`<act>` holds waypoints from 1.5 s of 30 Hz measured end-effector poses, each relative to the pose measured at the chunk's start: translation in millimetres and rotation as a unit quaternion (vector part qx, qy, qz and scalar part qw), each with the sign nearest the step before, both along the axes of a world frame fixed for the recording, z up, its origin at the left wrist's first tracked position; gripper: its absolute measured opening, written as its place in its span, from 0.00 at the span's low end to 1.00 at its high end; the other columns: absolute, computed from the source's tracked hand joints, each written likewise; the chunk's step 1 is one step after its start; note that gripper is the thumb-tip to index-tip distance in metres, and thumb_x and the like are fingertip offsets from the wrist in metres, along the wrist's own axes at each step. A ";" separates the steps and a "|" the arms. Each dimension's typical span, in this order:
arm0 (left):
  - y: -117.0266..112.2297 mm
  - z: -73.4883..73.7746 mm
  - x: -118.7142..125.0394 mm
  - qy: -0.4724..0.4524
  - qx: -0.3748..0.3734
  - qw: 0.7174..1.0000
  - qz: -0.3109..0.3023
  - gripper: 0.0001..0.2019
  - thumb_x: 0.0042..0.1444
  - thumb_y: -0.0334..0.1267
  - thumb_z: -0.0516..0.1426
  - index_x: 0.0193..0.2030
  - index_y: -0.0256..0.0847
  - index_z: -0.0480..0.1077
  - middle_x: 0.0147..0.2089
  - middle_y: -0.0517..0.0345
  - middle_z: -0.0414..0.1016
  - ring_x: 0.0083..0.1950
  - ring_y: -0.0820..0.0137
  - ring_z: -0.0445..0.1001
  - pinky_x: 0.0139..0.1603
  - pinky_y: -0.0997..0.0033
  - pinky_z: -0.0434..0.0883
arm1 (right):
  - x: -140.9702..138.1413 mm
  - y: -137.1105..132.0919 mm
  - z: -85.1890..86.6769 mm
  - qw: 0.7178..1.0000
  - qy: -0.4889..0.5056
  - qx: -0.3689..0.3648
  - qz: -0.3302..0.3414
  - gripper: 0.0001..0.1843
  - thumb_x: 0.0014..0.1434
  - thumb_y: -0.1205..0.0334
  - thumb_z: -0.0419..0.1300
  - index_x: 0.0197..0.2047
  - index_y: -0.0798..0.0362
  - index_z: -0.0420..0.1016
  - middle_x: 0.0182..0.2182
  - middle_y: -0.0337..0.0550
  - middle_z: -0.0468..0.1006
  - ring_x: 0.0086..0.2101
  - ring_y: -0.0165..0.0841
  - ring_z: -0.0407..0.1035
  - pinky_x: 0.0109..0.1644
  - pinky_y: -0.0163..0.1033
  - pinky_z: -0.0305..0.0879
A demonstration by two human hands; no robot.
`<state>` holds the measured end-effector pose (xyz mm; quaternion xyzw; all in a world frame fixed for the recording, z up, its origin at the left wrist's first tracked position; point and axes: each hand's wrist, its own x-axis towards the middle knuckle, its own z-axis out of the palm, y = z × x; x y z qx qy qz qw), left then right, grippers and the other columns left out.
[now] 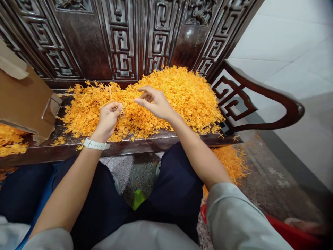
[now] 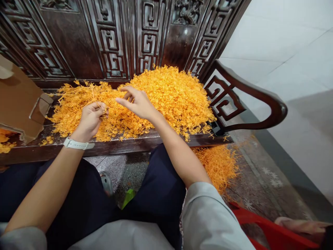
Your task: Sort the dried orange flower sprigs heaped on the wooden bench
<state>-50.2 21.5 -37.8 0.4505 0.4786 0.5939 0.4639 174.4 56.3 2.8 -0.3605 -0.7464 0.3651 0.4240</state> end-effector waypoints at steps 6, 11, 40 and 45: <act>-3.6 5.1 4.8 0.023 -0.007 1.000 -0.012 0.08 0.47 0.30 0.65 0.26 0.41 0.69 0.26 0.62 0.69 0.27 0.74 0.69 0.29 0.73 0.69 | -29.7 -4.9 -0.2 0.999 0.030 -0.023 0.020 0.12 0.66 0.54 0.70 0.36 0.51 0.77 0.32 0.39 0.74 0.35 0.31 0.66 0.45 0.38 0.66; -14.1 12.4 -1.1 0.024 -0.020 0.995 -0.096 0.08 0.38 0.27 0.64 0.22 0.40 0.69 0.25 0.60 0.69 0.24 0.75 0.66 0.26 0.73 0.67 | 8.1 40.5 -2.6 0.962 0.196 -0.046 -0.182 0.13 0.72 0.53 0.63 0.35 0.49 0.72 0.29 0.37 0.70 0.30 0.27 0.66 0.35 0.34 0.65; -9.9 5.3 5.0 -0.141 0.000 0.988 0.069 0.10 0.56 0.23 0.67 0.26 0.37 0.77 0.30 0.58 0.77 0.29 0.77 0.71 0.29 0.76 0.67 | -43.8 25.4 -25.3 0.983 0.128 -0.097 -0.089 0.14 0.72 0.52 0.61 0.36 0.49 0.67 0.26 0.37 0.71 0.25 0.27 0.63 0.28 0.36 0.61; 0.5 8.0 -31.8 -0.224 -0.054 0.971 0.062 0.07 0.62 0.28 0.65 0.32 0.38 0.79 0.30 0.59 0.76 0.25 0.79 0.67 0.26 0.79 0.65 | 18.7 62.2 -26.6 0.976 0.099 -0.057 -0.185 0.12 0.68 0.50 0.63 0.42 0.49 0.72 0.29 0.40 0.71 0.26 0.29 0.65 0.29 0.37 0.65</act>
